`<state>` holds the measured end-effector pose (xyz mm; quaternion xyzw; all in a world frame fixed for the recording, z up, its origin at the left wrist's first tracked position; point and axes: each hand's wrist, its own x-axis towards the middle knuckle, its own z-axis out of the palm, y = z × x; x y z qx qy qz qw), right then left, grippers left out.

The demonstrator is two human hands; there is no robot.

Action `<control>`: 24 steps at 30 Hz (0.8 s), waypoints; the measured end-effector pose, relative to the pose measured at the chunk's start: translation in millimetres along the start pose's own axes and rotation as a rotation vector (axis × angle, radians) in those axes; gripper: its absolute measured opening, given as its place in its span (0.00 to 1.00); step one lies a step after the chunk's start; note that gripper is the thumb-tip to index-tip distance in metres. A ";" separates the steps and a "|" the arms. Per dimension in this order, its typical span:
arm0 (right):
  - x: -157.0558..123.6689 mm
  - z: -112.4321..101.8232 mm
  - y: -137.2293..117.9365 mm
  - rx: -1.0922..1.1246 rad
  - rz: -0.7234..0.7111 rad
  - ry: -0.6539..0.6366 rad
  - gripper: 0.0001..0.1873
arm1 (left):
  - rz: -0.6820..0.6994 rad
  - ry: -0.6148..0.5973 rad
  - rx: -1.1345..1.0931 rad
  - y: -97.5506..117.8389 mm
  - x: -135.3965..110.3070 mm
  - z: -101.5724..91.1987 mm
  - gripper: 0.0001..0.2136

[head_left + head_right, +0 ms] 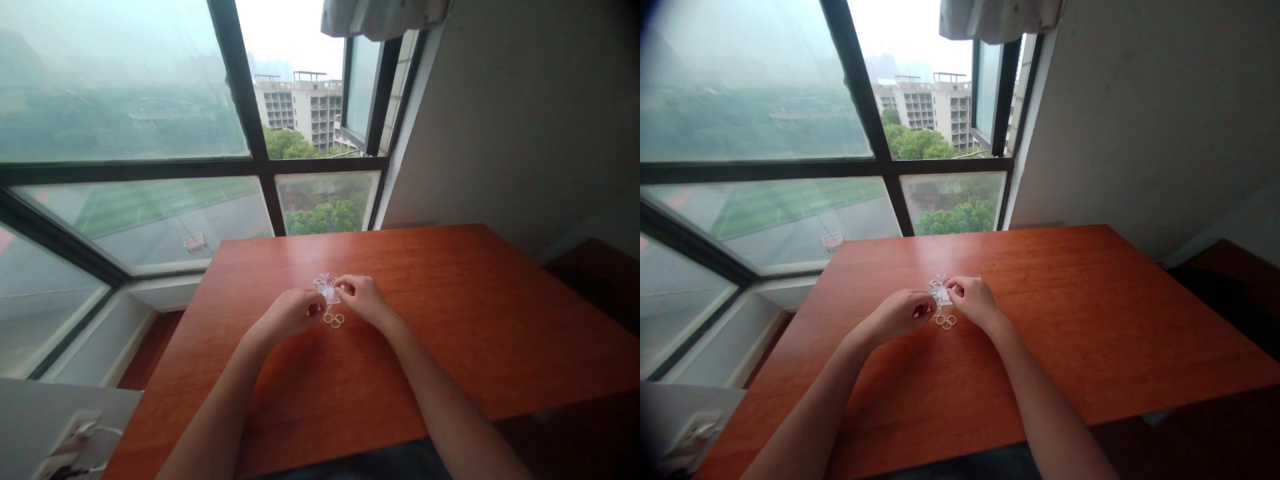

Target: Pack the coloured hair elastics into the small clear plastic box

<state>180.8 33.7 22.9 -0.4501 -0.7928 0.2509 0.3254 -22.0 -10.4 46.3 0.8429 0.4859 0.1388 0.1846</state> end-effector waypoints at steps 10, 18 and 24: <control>1.0 -0.9 0.8 -0.003 0.001 -0.011 0.06 | 0.022 0.023 -0.049 -5.8 1.8 3.0 0.06; 1.2 -4.5 -0.3 0.007 0.001 -0.009 0.06 | -0.086 0.303 0.049 -10.4 7.1 8.4 0.05; -1.0 -9.3 -3.1 -0.023 -0.033 -0.074 0.06 | -0.117 0.304 0.115 -14.4 3.2 6.4 0.05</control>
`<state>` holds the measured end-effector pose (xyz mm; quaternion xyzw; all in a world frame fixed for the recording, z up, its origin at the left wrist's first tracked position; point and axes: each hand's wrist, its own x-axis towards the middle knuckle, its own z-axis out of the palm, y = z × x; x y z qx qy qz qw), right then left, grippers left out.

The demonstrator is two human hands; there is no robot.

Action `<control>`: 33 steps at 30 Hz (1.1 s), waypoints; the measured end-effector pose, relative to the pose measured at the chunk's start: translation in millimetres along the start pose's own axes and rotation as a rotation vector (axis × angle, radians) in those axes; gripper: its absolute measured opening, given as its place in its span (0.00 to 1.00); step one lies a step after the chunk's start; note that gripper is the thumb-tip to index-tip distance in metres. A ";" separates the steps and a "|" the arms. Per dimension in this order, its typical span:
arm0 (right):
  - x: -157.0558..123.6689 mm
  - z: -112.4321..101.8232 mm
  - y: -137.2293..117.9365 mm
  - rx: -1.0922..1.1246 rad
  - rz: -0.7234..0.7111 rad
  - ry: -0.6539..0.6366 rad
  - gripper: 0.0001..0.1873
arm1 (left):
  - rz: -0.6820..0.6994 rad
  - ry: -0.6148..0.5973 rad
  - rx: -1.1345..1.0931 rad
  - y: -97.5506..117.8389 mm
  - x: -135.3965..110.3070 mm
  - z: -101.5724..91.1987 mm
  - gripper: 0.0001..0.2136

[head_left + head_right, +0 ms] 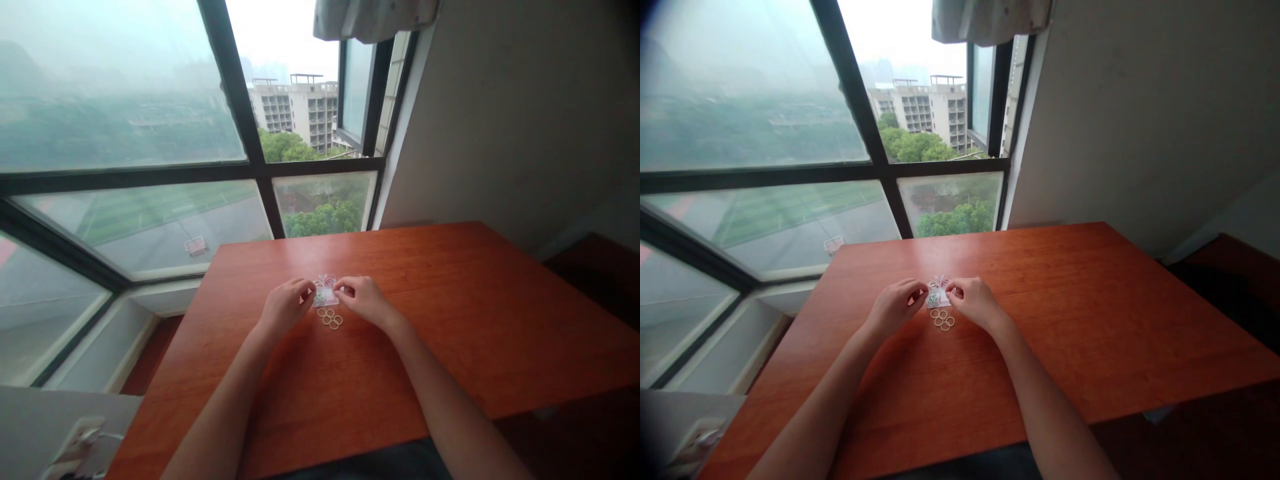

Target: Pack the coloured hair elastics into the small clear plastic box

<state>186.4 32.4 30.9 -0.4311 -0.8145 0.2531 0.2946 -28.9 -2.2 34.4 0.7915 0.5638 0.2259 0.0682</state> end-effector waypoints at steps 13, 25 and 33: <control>-11.5 4.2 -9.7 -0.211 -0.059 -0.411 0.06 | 0.000 -0.053 -0.021 2.0 0.4 -4.9 0.06; -13.7 0.5 -16.0 -0.130 -0.069 -0.400 0.06 | 0.029 -0.117 -0.007 7.7 0.0 -11.3 0.07; -2.8 0.5 -5.8 -0.001 -0.022 0.037 0.05 | 0.075 -0.145 -0.020 13.2 -3.3 -15.2 0.08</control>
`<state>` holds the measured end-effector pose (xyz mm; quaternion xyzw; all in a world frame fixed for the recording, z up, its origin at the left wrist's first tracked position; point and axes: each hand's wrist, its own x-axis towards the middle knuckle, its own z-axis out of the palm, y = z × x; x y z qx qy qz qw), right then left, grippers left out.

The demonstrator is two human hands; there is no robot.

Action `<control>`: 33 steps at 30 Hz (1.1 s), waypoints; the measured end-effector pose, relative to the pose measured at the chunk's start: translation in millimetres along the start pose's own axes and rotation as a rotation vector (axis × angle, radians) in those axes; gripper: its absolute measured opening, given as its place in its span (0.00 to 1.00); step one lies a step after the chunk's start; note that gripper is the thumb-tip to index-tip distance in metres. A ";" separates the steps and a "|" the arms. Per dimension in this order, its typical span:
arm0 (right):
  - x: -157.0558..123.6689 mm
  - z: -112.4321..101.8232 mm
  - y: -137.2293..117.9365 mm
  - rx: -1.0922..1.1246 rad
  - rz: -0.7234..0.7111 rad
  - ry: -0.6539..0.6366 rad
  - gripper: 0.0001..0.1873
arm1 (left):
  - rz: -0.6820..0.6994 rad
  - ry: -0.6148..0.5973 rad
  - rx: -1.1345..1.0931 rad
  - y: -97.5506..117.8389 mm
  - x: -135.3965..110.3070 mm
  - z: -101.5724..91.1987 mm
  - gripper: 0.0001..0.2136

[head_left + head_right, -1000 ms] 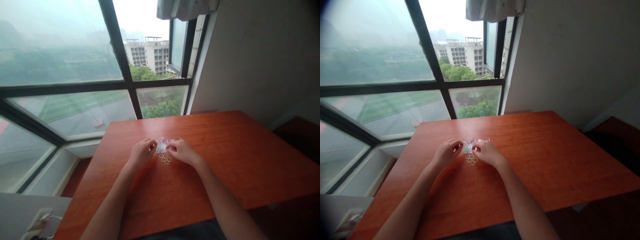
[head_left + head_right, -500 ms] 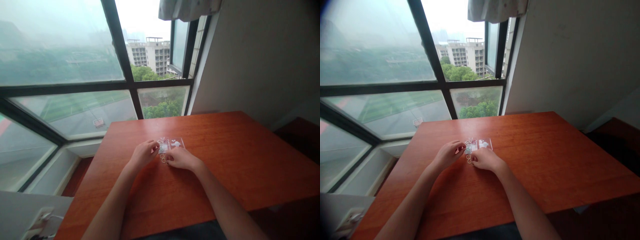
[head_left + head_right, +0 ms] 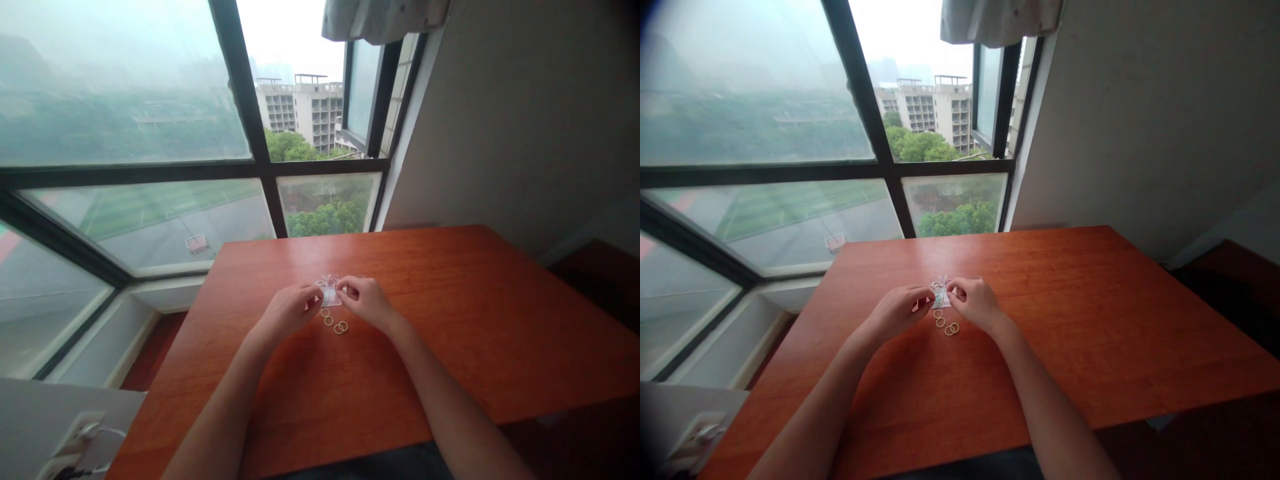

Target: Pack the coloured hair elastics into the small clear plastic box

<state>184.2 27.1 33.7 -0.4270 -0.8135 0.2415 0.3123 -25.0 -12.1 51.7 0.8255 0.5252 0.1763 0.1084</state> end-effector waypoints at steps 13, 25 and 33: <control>2.8 5.0 20.1 -0.112 0.109 0.012 0.06 | 0.013 -0.211 0.039 14.1 -3.7 2.0 0.08; 2.6 2.7 19.1 -0.066 0.097 0.028 0.06 | 0.049 -0.210 0.120 21.4 -3.0 15.6 0.07; 3.2 0.5 17.2 -0.050 0.106 0.015 0.06 | 0.036 -0.102 0.059 21.2 1.8 7.6 0.06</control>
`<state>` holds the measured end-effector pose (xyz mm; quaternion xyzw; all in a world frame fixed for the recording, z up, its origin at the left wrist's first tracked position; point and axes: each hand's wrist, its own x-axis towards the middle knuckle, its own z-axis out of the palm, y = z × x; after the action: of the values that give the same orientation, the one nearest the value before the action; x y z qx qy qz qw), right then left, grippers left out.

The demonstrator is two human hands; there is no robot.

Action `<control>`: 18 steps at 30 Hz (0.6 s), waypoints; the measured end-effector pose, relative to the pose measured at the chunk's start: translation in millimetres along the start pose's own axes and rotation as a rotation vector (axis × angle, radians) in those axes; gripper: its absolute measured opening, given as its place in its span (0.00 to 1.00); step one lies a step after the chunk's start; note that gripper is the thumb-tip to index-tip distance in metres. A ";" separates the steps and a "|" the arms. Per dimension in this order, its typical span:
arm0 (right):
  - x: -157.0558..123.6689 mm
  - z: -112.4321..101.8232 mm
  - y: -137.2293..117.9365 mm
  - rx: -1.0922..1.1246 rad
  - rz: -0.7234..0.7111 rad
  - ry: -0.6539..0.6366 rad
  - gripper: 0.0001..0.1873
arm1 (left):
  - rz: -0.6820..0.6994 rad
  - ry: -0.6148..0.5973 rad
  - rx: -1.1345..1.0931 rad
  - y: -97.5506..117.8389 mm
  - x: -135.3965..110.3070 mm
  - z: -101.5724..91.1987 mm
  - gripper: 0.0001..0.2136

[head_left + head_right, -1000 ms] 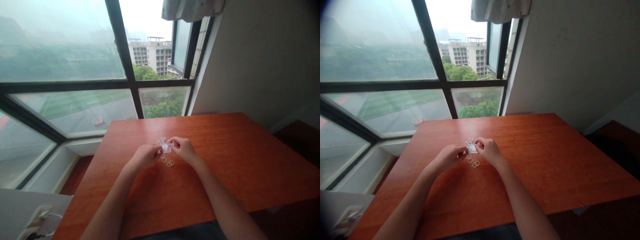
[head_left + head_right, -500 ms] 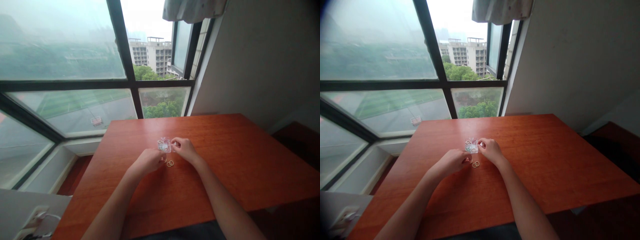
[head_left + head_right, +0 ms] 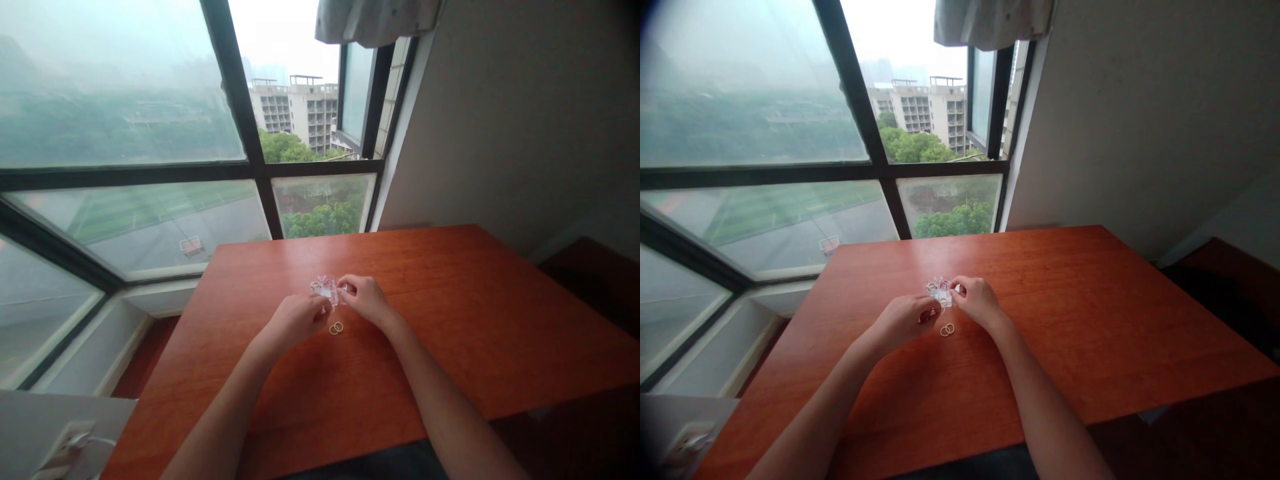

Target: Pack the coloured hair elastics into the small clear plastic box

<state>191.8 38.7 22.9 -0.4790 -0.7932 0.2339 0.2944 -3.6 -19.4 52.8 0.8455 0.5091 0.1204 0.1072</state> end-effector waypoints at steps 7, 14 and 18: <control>1.2 -4.0 -1.7 -0.007 0.002 -0.068 0.06 | -0.106 0.231 -0.056 -10.1 13.1 12.9 0.06; -3.7 -8.6 -5.4 -0.012 -0.044 -0.168 0.07 | -0.118 0.232 -0.031 -20.6 13.1 19.7 0.05; -8.2 -10.1 -7.2 -0.007 -0.113 -0.314 0.10 | -0.111 0.224 -0.021 -26.0 8.6 17.5 0.06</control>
<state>197.3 29.1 32.9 -0.3920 -0.8560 0.2864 0.1778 -16.0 -0.9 29.1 0.7960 0.5627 0.2132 0.0650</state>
